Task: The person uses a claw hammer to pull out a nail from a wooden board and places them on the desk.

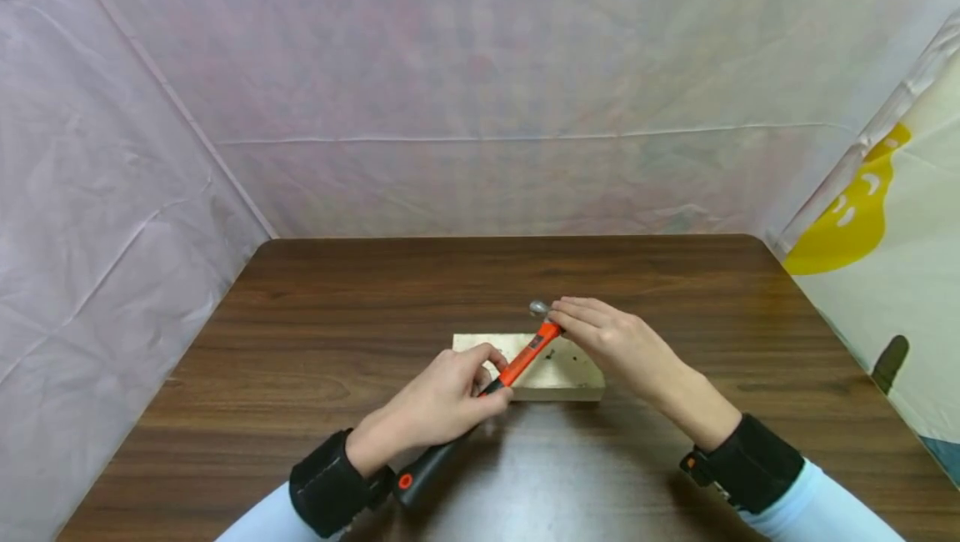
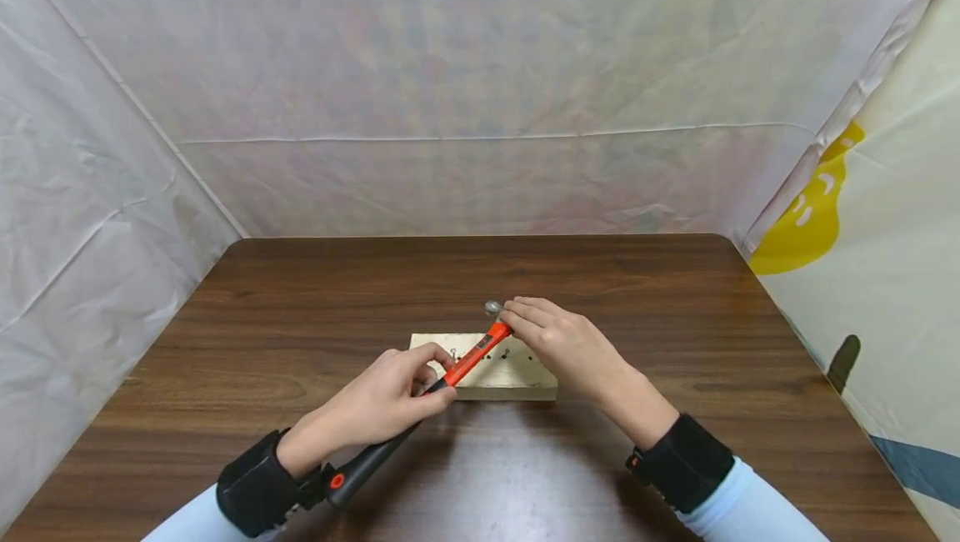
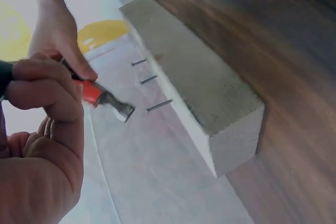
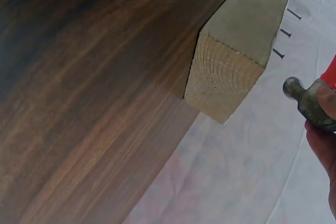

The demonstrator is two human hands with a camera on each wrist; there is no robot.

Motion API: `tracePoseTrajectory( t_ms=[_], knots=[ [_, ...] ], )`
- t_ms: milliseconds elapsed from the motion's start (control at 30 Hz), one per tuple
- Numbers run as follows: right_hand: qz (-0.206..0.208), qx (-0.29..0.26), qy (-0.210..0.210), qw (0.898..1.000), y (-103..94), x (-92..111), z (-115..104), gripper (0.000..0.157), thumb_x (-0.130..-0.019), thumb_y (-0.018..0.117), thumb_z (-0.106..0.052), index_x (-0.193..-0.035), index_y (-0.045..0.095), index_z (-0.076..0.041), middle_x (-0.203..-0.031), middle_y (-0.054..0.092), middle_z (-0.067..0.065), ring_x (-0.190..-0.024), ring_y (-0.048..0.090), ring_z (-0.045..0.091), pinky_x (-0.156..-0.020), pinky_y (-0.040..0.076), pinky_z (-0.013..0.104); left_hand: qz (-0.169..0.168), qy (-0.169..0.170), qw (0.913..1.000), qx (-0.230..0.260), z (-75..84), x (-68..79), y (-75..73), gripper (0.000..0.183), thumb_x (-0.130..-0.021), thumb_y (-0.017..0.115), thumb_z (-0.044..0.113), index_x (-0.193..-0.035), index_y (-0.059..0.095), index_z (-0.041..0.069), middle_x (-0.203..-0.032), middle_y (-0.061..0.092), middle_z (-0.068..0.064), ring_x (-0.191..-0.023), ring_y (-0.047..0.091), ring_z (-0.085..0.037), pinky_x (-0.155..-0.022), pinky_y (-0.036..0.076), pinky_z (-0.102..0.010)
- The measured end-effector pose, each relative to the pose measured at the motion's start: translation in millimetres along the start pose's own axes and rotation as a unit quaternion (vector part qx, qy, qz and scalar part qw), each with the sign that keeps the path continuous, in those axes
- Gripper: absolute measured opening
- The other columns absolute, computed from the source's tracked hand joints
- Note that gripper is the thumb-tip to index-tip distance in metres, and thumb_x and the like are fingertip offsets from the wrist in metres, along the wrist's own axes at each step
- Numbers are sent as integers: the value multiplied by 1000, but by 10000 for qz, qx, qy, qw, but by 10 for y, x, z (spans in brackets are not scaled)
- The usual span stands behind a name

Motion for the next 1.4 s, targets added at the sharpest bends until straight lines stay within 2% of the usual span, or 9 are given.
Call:
tracePoseTrajectory(
  t_ms=[200,267,333,467,767,900,1000,1200,1400],
  knots=[
    [142,-182,-72,9997,-26,8,4,42,-78,79,-1,-119,67,2,-121,63,12,-112,63,27,-95,48,29,-123,-242,9992,279,15,-12,-43,18,-93,67,23,-107,59,16,-57,50,15,-45,40,3,-43,36,-17],
    [199,-248,-80,9995,-43,7,10,35,-85,76,-5,-118,68,2,-120,63,12,-111,63,27,-94,48,29,-129,-270,9990,322,15,-21,-59,18,-93,68,25,-107,61,16,-59,53,14,-46,43,1,-45,39,-18],
    [237,-324,-75,9992,-56,8,17,27,-97,66,-15,-117,68,2,-119,64,12,-110,63,27,-93,49,29,-145,-287,9989,348,13,-32,-71,16,-95,66,29,-106,62,17,-61,57,13,-48,47,1,-47,42,-19],
    [336,-597,-47,9976,-74,17,30,49,-106,37,-33,-115,69,2,-117,65,12,-107,64,27,-91,50,29,-150,-286,9985,448,5,-47,-114,15,-101,58,33,-103,66,20,-64,60,15,-51,53,-1,-50,46,-21],
    [583,-1145,180,9916,-104,31,119,50,-103,43,-39,-116,69,2,-116,65,11,-106,65,27,-91,50,29,231,-268,9904,1337,-90,-94,-269,22,-107,45,18,-106,67,12,-70,60,-1,-52,57,-18,-47,51,-31],
    [685,-1347,225,9883,-96,39,138,47,-103,48,-38,-115,69,2,-114,66,10,-104,66,27,-91,49,26,656,288,9919,1045,-116,-102,-330,13,-100,57,8,-111,64,12,-87,62,1,-70,62,-16,-55,53,-28],
    [814,-1500,262,9850,-98,52,151,43,-102,52,-36,-114,70,1,-111,67,9,-99,68,27,-90,50,24,939,1007,9875,764,-95,-98,-354,28,-90,70,4,-116,63,11,-103,60,5,-90,62,-16,-66,55,-26],
    [877,-1840,481,9778,-101,52,159,32,-97,64,-28,-114,71,-1,-108,69,6,-93,70,23,-80,52,18,1178,2153,9631,1105,81,-57,-375,59,-74,86,1,-125,58,6,-123,56,-4,-113,56,-20,-83,53,-38],
    [732,-2322,738,9671,-71,33,92,31,-83,78,-3,-113,71,-2,-108,69,3,-88,70,17,-60,49,12,1324,2556,9441,1607,422,32,-453,56,-70,81,-15,-120,58,-4,-119,58,-16,-112,57,-23,-86,51,-46]
  ],
)
Point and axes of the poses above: each hand's wrist, its own x-axis away from the middle knuckle, its own y-axis out of the palm, z = x × y, the point moved 7 cm from there along -x, towards the middle knuckle
